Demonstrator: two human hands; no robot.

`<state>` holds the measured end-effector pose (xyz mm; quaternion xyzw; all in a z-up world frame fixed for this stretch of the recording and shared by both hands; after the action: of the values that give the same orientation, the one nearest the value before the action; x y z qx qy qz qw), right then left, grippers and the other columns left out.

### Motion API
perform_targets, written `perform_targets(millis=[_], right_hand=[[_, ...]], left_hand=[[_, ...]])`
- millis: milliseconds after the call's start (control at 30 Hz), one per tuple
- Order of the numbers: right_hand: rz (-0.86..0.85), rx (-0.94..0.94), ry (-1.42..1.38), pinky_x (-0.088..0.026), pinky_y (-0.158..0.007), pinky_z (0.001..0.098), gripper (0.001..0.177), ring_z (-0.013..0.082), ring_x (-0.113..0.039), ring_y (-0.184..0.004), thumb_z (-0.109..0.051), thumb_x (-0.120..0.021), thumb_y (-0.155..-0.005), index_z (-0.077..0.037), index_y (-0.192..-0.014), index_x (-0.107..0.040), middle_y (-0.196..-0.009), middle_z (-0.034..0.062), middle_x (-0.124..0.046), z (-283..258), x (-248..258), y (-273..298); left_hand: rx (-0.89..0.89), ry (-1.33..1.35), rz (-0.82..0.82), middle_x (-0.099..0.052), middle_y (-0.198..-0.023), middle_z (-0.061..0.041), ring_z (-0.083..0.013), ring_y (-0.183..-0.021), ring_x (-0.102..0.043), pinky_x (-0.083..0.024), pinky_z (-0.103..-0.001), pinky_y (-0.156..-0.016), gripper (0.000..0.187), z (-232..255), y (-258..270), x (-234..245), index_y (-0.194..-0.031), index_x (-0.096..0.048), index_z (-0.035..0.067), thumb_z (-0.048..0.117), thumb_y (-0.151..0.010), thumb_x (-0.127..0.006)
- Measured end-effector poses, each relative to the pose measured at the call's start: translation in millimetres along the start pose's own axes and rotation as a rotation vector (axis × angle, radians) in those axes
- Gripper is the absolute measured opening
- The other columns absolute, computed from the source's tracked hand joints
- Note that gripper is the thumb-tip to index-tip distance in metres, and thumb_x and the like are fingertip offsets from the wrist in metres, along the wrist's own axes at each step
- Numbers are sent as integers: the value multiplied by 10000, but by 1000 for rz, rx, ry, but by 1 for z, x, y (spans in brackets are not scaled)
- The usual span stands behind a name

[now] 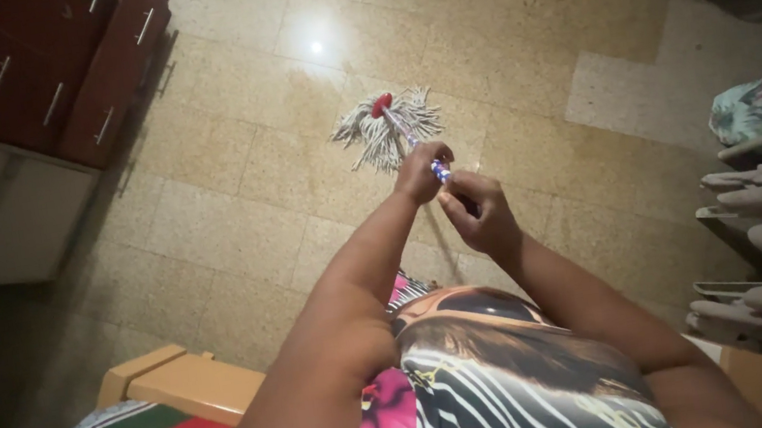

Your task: Assembling or repairing a mop handle by fitting and screwing the parts together.

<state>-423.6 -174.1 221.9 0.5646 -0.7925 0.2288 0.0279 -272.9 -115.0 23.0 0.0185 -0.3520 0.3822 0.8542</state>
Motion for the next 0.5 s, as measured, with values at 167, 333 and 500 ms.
perform_targets(millis=[167, 333, 500], right_hand=[[69, -76, -6, -344, -556, 311, 164, 119, -414, -597, -68, -647, -946, -8, -822, -555, -659, 52, -451, 23, -2, -48], [101, -112, -78, -348, -564, 301, 193, 101, -413, -620, -74, -632, -966, -21, -804, -541, -661, 18, -450, 37, -13, -103], [116, -77, -89, -362, -581, 300, 135, 102, -420, -645, -56, -622, -941, -16, -834, -550, -700, 22, -462, 48, -38, -152]], left_hand=[[155, 52, -119, -713, -925, -130, -347, -924, -684, -538, -436, -790, 129, -14, -49, 15, -935, -692, 118, 154, -811, -696], [94, 84, -61, -715, -937, -140, -367, -933, -670, -525, -441, -794, 157, -47, -95, 28, -963, -682, 102, 123, -808, -676], [132, 181, -72, -703, -921, -145, -351, -898, -688, -547, -421, -798, 150, -92, -132, 43, -931, -676, 93, 162, -798, -684]])
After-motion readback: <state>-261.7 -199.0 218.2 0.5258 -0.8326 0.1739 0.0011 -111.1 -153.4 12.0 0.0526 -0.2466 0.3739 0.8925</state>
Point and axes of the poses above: each hand's wrist, its own y-axis away from the middle knuckle, its own x-axis out of the back of the hand, z = x × y, the point moved 2 cm from there along -y, towards the middle knuckle
